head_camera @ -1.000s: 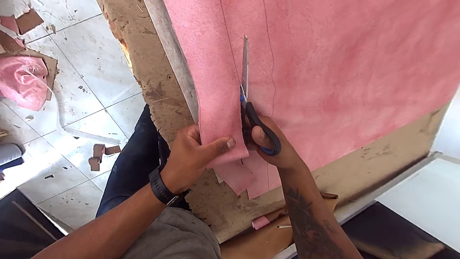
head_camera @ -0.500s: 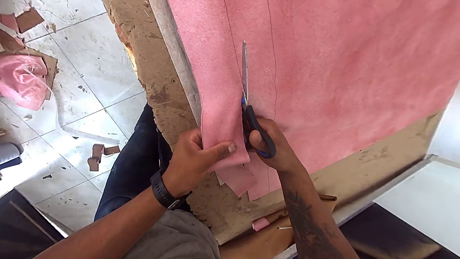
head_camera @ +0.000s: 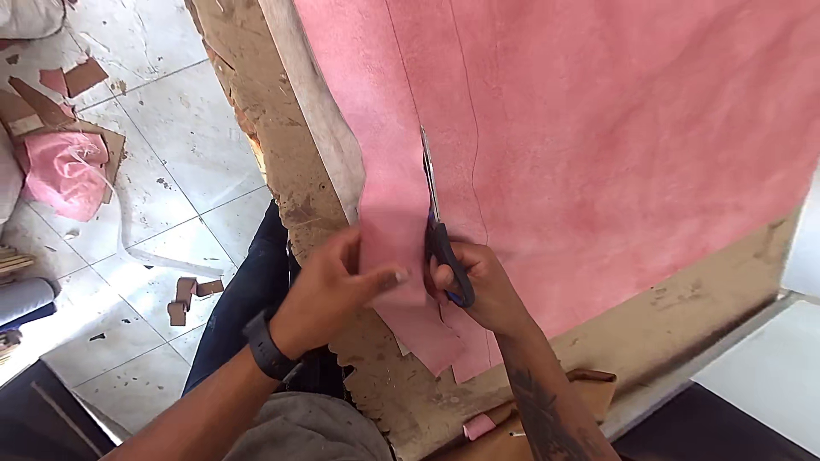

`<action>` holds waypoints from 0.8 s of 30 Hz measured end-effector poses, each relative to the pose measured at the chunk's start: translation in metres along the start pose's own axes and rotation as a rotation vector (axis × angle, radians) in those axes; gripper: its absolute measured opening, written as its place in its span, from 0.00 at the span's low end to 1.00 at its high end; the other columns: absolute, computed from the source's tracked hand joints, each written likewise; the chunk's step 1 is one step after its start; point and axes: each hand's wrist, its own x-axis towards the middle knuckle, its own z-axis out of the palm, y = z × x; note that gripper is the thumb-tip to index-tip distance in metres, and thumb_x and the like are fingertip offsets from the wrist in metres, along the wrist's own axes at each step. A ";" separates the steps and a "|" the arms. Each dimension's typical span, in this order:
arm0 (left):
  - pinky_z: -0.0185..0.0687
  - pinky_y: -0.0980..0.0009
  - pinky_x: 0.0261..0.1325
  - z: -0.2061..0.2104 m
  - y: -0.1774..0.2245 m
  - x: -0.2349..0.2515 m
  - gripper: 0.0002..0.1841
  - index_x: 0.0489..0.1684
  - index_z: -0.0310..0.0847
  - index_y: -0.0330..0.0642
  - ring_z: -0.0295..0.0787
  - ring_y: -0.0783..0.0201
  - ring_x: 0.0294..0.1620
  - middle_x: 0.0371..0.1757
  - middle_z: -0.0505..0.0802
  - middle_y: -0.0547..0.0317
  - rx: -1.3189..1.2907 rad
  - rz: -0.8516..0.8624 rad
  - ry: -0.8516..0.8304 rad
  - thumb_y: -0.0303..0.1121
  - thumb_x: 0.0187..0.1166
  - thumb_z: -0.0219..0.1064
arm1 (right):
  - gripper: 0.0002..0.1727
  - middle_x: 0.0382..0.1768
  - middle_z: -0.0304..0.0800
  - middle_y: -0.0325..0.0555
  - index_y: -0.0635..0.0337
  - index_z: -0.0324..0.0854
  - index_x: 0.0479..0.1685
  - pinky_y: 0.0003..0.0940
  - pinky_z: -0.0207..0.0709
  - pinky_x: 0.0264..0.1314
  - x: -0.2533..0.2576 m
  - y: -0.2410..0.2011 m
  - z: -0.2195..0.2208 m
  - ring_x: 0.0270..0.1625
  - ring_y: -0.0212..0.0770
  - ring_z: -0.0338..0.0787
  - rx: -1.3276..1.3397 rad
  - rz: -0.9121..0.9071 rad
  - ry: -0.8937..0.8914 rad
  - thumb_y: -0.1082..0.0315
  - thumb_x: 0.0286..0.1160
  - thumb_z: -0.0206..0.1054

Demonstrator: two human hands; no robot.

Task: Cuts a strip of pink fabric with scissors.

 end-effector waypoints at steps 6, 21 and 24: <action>0.81 0.50 0.78 -0.026 0.065 0.070 0.35 0.91 0.55 0.37 0.83 0.49 0.76 0.78 0.83 0.45 -0.219 0.201 0.171 0.35 0.86 0.65 | 0.26 0.22 0.82 0.44 0.58 0.84 0.31 0.28 0.79 0.25 0.000 -0.001 -0.009 0.22 0.35 0.81 0.087 0.011 -0.077 0.41 0.76 0.72; 0.96 0.53 0.48 -0.024 0.083 0.089 0.16 0.56 0.87 0.34 0.97 0.49 0.43 0.45 0.96 0.41 -0.143 -0.083 0.051 0.30 0.74 0.79 | 0.29 0.30 0.85 0.43 0.58 0.85 0.36 0.30 0.82 0.34 0.028 -0.016 -0.005 0.32 0.36 0.86 0.190 -0.001 -0.125 0.37 0.76 0.69; 0.96 0.52 0.49 -0.024 0.085 0.089 0.16 0.56 0.86 0.33 0.97 0.49 0.43 0.45 0.96 0.40 -0.147 -0.068 0.027 0.30 0.73 0.79 | 0.32 0.31 0.86 0.44 0.58 0.85 0.36 0.31 0.83 0.36 0.043 -0.024 -0.005 0.34 0.37 0.87 0.170 -0.002 -0.123 0.33 0.75 0.67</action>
